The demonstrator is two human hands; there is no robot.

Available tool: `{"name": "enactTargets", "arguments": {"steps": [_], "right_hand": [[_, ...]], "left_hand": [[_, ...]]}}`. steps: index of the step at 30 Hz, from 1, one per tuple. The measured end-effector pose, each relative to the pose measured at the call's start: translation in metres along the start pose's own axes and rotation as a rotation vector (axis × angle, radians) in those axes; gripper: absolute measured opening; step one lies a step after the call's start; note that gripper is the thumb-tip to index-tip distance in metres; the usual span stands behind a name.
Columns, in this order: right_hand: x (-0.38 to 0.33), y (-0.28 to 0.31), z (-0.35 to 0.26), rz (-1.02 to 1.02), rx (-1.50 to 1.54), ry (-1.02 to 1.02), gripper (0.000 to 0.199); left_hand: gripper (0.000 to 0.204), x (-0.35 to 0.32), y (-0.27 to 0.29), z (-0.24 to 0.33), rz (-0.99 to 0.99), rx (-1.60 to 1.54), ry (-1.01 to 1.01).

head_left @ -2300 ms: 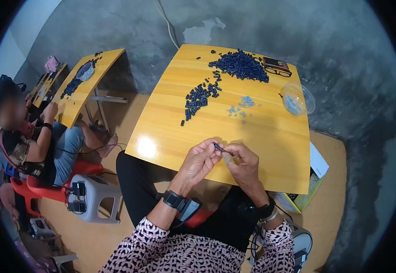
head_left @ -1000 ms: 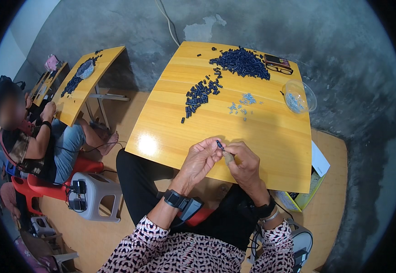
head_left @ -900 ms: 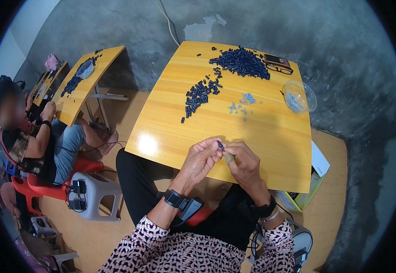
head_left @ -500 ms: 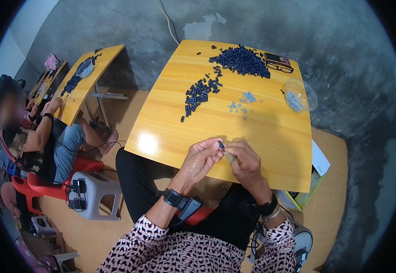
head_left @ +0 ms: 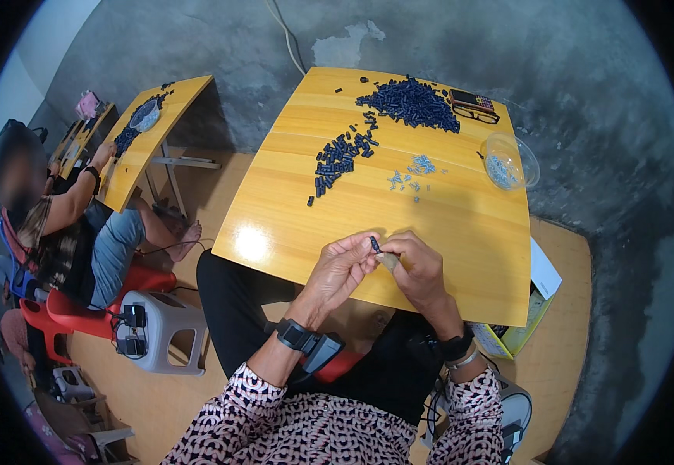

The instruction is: Assembling small plastic components by manually inserting blue pieces into black housings.

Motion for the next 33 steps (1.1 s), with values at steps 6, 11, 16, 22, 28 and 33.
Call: {"name": "enactTargets", "arguments": {"steps": [6, 11, 16, 22, 28, 33], "right_hand": [[0.002, 0.002, 0.001, -0.035, 0.085, -0.056, 0.019], [0.004, 0.002, 0.001, -0.049, 0.102, -0.048, 0.018], [0.006, 0.0, 0.0, -0.091, 0.144, -0.084, 0.024], [0.006, -0.008, -0.001, -0.214, 0.05, -0.017, 0.041], [0.008, -0.017, -0.008, -0.32, -0.096, 0.02, 0.047], [0.003, -0.019, -0.004, -0.298, -0.119, 0.035, 0.044]], "left_hand": [[0.022, -0.002, 0.001, 0.0, -0.015, 0.019, 0.01], [0.022, -0.001, 0.0, -0.001, -0.03, 0.019, 0.029], [0.021, -0.002, 0.0, 0.0, -0.01, 0.045, 0.04], [0.019, 0.0, 0.002, -0.003, -0.065, 0.004, 0.057], [0.025, 0.001, -0.001, -0.001, -0.061, -0.045, 0.038], [0.027, 0.0, -0.008, -0.001, -0.021, -0.026, 0.042]]}}
Point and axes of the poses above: each hand's wrist, its own x-axis towards the middle knuckle, its own y-axis out of the back of the hand, z = x × y, the point moved 8 cm from there along x, towards the middle knuckle, and after that the axes turned 3 degrees about -x, right-handed, at the moved point
